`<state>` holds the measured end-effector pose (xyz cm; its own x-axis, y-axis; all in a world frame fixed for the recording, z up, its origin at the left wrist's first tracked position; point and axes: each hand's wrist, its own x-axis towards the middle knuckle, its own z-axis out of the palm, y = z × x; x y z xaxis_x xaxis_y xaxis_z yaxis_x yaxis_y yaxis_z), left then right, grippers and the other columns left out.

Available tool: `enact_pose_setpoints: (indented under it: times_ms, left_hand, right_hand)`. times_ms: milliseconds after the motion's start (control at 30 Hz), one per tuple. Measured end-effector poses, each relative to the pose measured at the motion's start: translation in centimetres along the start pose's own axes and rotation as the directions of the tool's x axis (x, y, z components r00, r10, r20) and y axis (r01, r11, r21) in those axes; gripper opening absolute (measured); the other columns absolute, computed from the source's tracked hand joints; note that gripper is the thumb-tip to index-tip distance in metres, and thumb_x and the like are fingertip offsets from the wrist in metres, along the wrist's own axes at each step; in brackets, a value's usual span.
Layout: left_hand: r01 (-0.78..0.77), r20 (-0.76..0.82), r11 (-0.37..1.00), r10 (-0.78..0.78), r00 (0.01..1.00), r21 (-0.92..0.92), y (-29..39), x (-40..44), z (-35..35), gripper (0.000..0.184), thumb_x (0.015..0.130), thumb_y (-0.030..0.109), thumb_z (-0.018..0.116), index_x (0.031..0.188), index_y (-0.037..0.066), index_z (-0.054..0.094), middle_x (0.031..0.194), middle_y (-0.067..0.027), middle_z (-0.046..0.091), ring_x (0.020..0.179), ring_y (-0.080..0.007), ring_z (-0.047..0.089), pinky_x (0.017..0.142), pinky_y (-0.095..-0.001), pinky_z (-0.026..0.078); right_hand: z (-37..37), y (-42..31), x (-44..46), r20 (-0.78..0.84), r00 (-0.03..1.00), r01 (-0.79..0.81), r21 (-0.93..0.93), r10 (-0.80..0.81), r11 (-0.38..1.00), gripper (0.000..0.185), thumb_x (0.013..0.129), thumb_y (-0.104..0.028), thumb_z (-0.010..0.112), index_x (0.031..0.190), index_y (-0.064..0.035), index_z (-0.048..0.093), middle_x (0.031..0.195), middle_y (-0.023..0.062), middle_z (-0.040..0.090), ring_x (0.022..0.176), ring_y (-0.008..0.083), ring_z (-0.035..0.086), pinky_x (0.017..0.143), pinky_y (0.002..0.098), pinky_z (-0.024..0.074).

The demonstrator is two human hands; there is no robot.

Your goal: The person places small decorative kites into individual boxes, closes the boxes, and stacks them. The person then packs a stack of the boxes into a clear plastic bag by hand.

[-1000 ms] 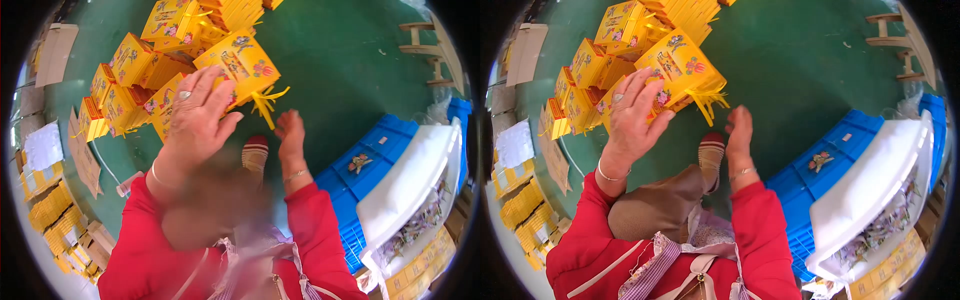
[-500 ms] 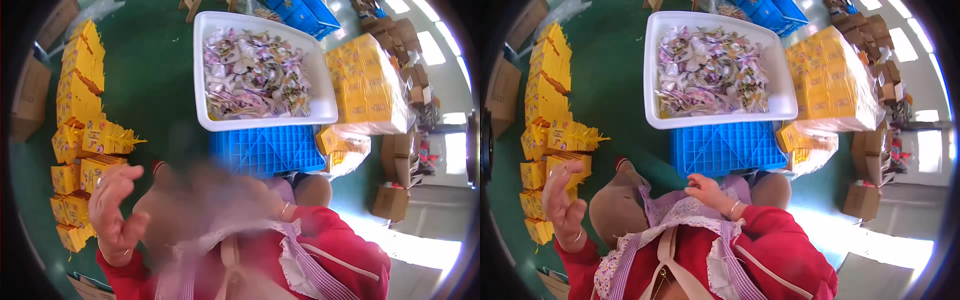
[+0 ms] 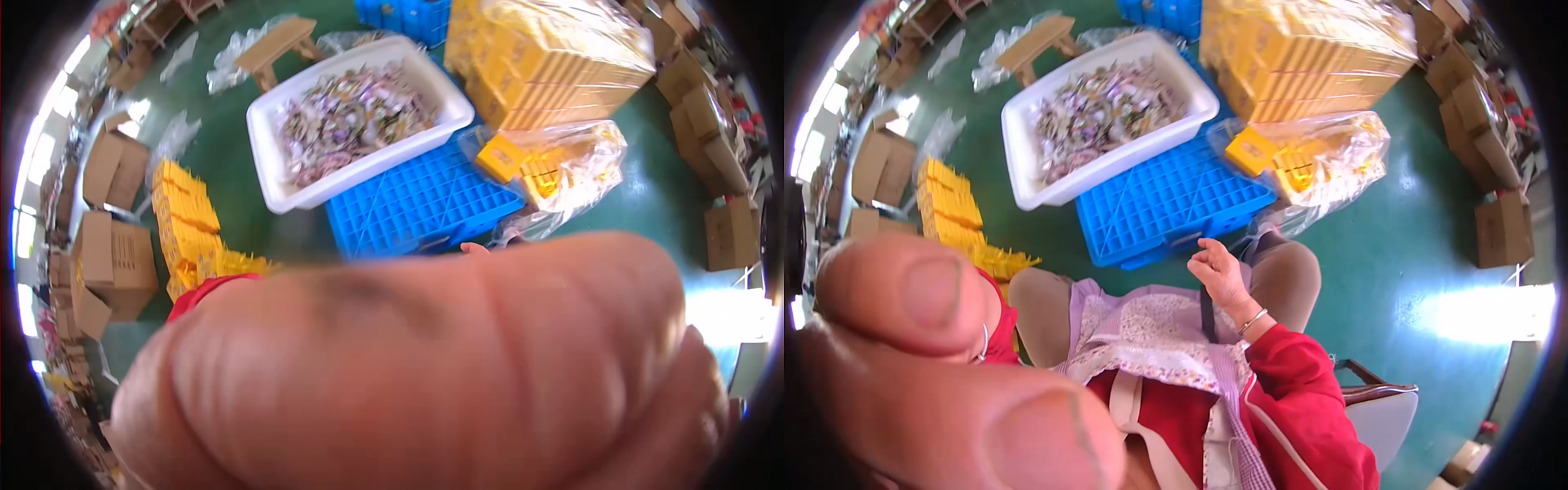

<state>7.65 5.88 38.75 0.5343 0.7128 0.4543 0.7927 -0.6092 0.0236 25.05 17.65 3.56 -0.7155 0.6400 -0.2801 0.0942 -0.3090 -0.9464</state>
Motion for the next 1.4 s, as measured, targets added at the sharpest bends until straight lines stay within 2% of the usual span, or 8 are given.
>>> enact_pose_setpoints:
  times_ms: [167,433,633,733,900,1067,1200,1400]
  left_hand:
    - [-0.112,0.163,0.989,0.095,0.982,0.098,2.5,6.8,2.4,0.034,0.083,0.028,0.054,0.106,0.004,0.053,0.091,-0.0130,0.059,0.079,-0.0283,0.058,0.072,-0.0415,0.045]
    - [-0.205,0.256,0.972,0.171,0.951,0.113,3.4,12.4,6.7,0.030,0.081,0.021,0.056,0.103,0.002,0.055,0.091,-0.0134,0.060,0.080,-0.0276,0.059,0.073,-0.0390,0.045]
    - [-0.134,0.021,0.989,0.133,0.991,0.066,0.8,11.5,8.2,0.027,0.080,0.016,0.057,0.101,0.000,0.056,0.091,-0.0138,0.061,0.081,-0.0270,0.059,0.074,-0.0371,0.046]
    - [0.097,-0.187,0.995,-0.092,0.978,0.020,-2.0,9.4,11.2,0.026,0.079,0.014,0.057,0.100,0.000,0.057,0.091,-0.0139,0.061,0.081,-0.0268,0.059,0.074,-0.0362,0.046]
    - [0.571,0.069,0.740,-0.588,0.806,-0.357,-13.4,6.6,32.0,0.035,0.074,0.014,0.065,0.104,0.000,0.055,0.100,-0.0198,0.058,0.090,-0.0330,0.058,0.079,-0.0360,0.045]
    - [0.705,0.181,0.706,-0.703,0.687,0.068,-17.5,6.8,43.5,0.064,0.067,0.036,0.071,0.113,0.000,0.047,0.114,-0.0251,0.048,0.106,-0.0414,0.047,0.089,-0.0441,0.040]
    - [0.757,0.189,0.640,-0.766,0.614,0.133,-19.2,5.6,47.8,0.065,0.064,0.045,0.070,0.110,0.003,0.052,0.112,-0.0227,0.049,0.109,-0.0404,0.043,0.090,-0.0466,0.038]
    - [0.596,0.128,0.800,-0.600,0.790,0.074,-21.3,0.2,46.3,0.058,0.061,0.034,0.072,0.107,0.004,0.052,0.109,-0.0217,0.050,0.106,-0.0398,0.044,0.090,-0.0454,0.038]
  right_hand:
    - [-4.8,-0.5,1.4,-0.120,0.983,0.169,0.293,-0.139,0.941,0.045,0.080,-0.005,0.061,0.120,0.0058,0.042,0.090,0.0065,0.058,0.081,0.0106,0.054,0.071,0.0224,0.0434]
    - [-10.2,-3.3,5.2,-0.455,0.886,0.252,0.303,-0.093,0.919,0.032,0.076,-0.007,0.062,0.103,0.0055,0.052,0.070,0.0027,0.054,0.060,0.0096,0.051,0.053,0.0209,0.0384]
    - [-16.1,-5.0,14.7,-0.683,0.718,0.338,0.173,-0.135,0.925,0.017,0.073,-0.011,0.060,0.082,0.0024,0.061,0.070,0.0052,0.058,0.060,0.0114,0.053,0.052,0.0235,0.0399]
    - [-18.3,-5.0,18.1,-0.733,0.679,0.090,0.033,-0.038,0.995,0.023,0.073,-0.013,0.060,0.091,0.0018,0.062,0.074,0.0061,0.060,0.066,0.0138,0.056,0.055,0.0257,0.0431]
    - [-18.6,-4.6,19.9,-0.560,0.823,-0.046,0.094,0.091,0.994,0.046,0.076,-0.015,0.058,0.117,0.0041,0.051,0.092,0.0112,0.060,0.078,0.0191,0.055,0.065,0.0296,0.0437]
    - [-18.5,-1.0,23.1,-0.468,0.883,-0.090,-0.250,-0.040,0.964,0.051,0.076,-0.018,0.059,0.121,0.0007,0.049,0.111,0.0156,0.057,0.096,0.0209,0.055,0.080,0.0302,0.0441]
    - [-17.2,-3.5,22.3,-0.349,0.936,-0.205,-0.437,0.044,0.876,0.052,0.073,-0.029,0.058,0.116,-0.0005,0.054,0.109,0.0221,0.058,0.101,0.0326,0.056,0.087,0.0349,0.0436]
    - [-14.1,-5.5,19.9,-0.047,0.991,-0.127,-0.676,0.129,0.726,0.044,0.074,-0.037,0.057,0.101,-0.0020,0.061,0.095,0.0195,0.062,0.088,0.0361,0.058,0.076,0.0370,0.0466]
